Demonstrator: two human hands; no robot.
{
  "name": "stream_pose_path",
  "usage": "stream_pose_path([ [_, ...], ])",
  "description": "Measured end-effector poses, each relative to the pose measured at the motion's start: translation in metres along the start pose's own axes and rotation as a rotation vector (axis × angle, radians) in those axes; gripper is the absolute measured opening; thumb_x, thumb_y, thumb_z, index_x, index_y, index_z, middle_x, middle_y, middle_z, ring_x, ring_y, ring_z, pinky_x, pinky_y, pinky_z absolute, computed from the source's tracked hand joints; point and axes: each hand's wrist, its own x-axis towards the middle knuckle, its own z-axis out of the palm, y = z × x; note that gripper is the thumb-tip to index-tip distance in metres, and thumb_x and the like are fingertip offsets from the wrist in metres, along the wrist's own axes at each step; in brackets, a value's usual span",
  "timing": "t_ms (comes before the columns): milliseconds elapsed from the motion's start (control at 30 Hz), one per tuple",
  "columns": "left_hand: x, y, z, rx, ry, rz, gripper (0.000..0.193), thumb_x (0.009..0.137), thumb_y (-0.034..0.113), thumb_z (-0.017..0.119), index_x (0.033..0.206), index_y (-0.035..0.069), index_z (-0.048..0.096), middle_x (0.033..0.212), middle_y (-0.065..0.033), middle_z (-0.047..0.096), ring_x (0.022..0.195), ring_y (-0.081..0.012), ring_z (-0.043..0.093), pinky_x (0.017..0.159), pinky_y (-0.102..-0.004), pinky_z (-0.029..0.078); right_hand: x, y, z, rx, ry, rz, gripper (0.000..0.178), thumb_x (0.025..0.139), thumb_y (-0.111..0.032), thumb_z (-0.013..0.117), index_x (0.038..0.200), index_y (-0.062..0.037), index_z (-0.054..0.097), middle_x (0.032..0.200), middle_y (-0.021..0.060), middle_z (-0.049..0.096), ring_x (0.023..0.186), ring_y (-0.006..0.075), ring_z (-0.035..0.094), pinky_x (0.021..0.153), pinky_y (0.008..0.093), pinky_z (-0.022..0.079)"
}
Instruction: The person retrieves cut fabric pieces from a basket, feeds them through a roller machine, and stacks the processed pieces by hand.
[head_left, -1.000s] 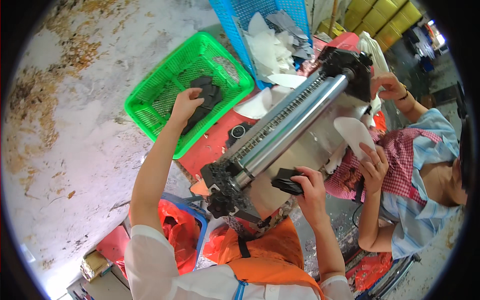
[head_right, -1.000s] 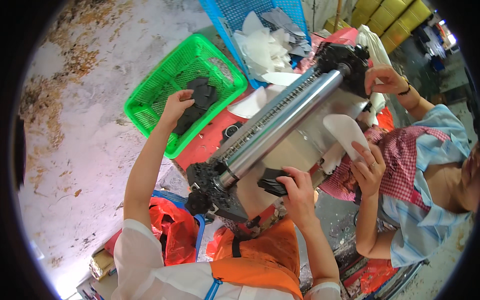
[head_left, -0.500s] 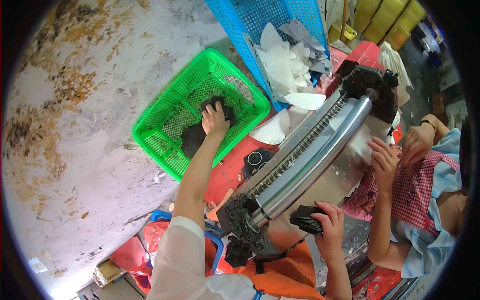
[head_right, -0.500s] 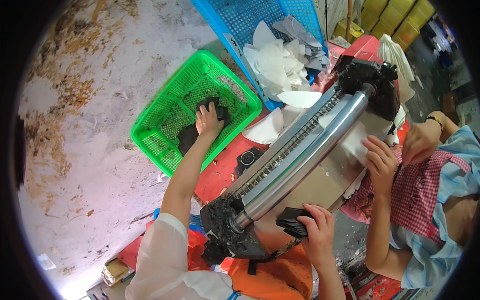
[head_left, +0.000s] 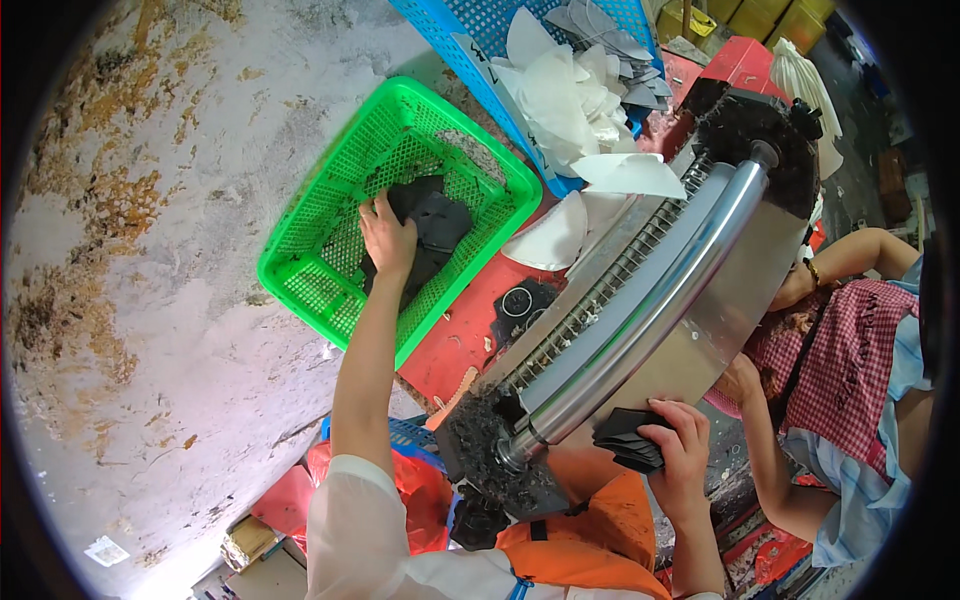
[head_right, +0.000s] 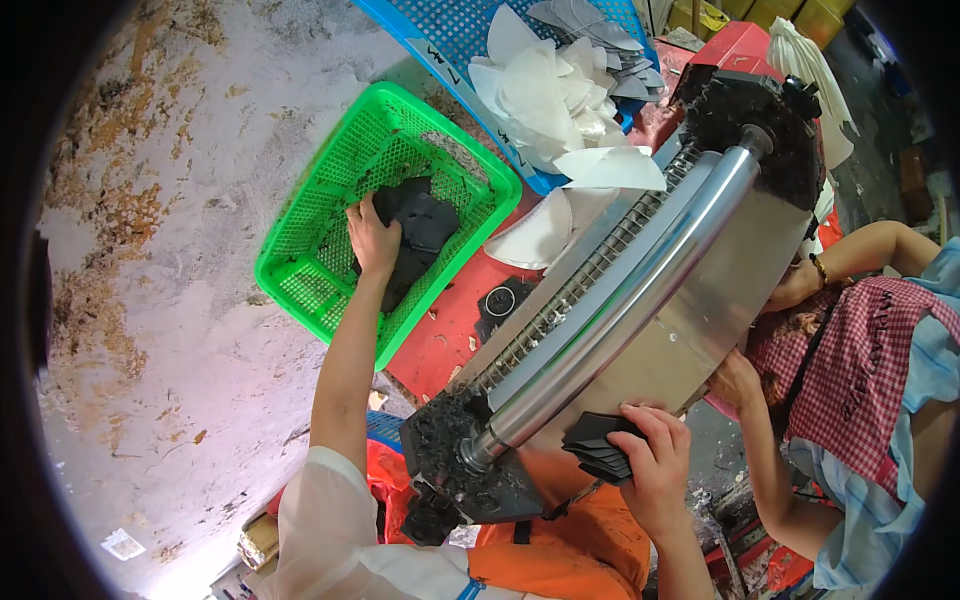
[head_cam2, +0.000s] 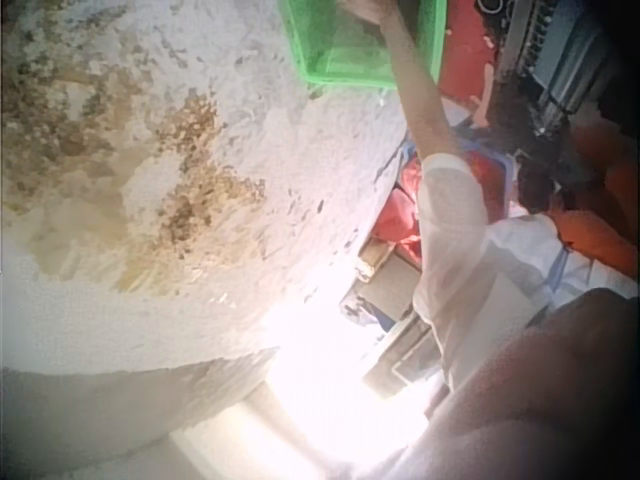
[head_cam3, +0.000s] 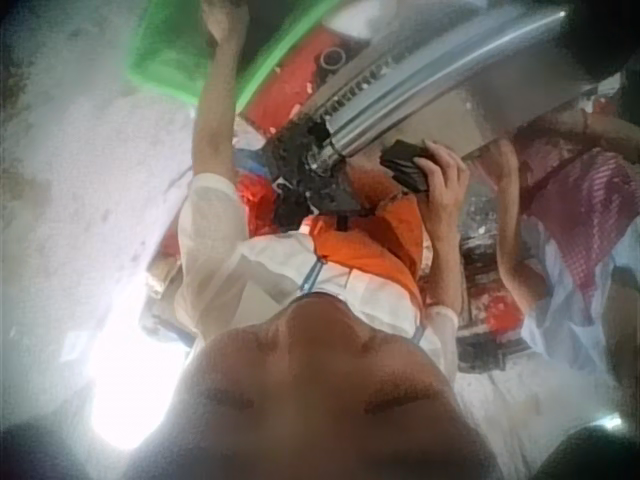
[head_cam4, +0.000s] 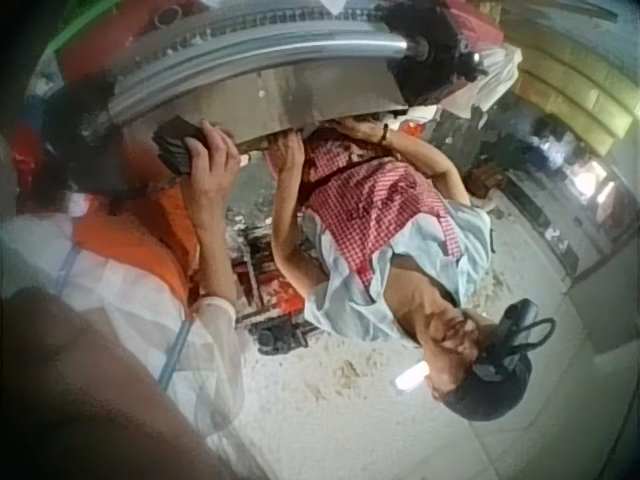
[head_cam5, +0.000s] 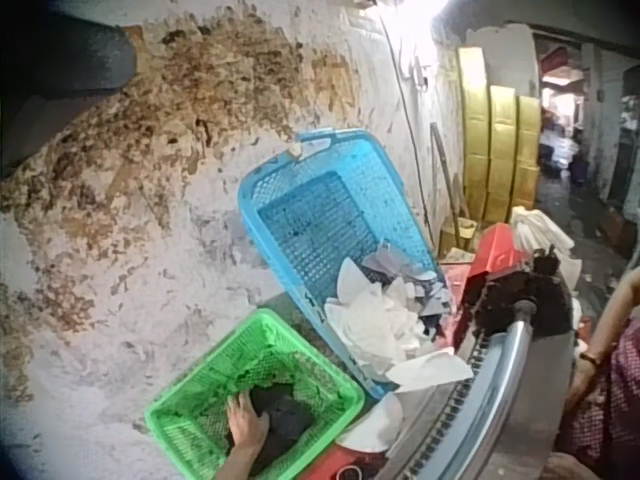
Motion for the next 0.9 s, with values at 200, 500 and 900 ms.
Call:
stream_pose_path([
  [200, -0.022, 0.023, -0.004, 0.227, -0.107, 0.064, 0.075, 0.067, 0.031, 0.082, 0.127, 0.007, 0.045, 0.119, -0.0182, 0.05, 0.108, -0.0358, 0.051, 0.095, -0.0447, 0.04, -0.002, -0.003, 0.002, -0.007, 0.013, -0.005, 0.037, 0.057, 0.007, 0.062, 0.092, -0.0053, 0.061, 0.114, 0.0107, 0.06, 0.108, 0.032, 0.053, 0.092, 0.0424, 0.041],
  [500, -0.032, 0.024, 0.028, 0.069, -0.151, -0.15, 0.063, 0.066, 0.022, 0.082, 0.118, 0.007, 0.05, 0.107, -0.0132, 0.06, 0.101, -0.0308, 0.058, 0.087, -0.0397, 0.046, -0.001, -0.002, -0.001, -0.004, 0.007, 0.006, 0.037, 0.057, 0.006, 0.063, 0.092, -0.0052, 0.061, 0.114, 0.0106, 0.06, 0.108, 0.0317, 0.053, 0.091, 0.0418, 0.041],
  [900, 0.008, 0.028, -0.02, -0.492, 0.069, -0.205, 0.022, 0.072, 0.001, 0.069, 0.094, 0.003, 0.065, 0.089, -0.0098, 0.058, 0.081, -0.0226, 0.059, 0.075, -0.0355, 0.048, 0.001, -0.002, -0.002, -0.002, 0.009, -0.001, 0.038, 0.058, 0.008, 0.06, 0.093, -0.005, 0.061, 0.114, 0.011, 0.059, 0.108, 0.0323, 0.052, 0.092, 0.0418, 0.041],
])
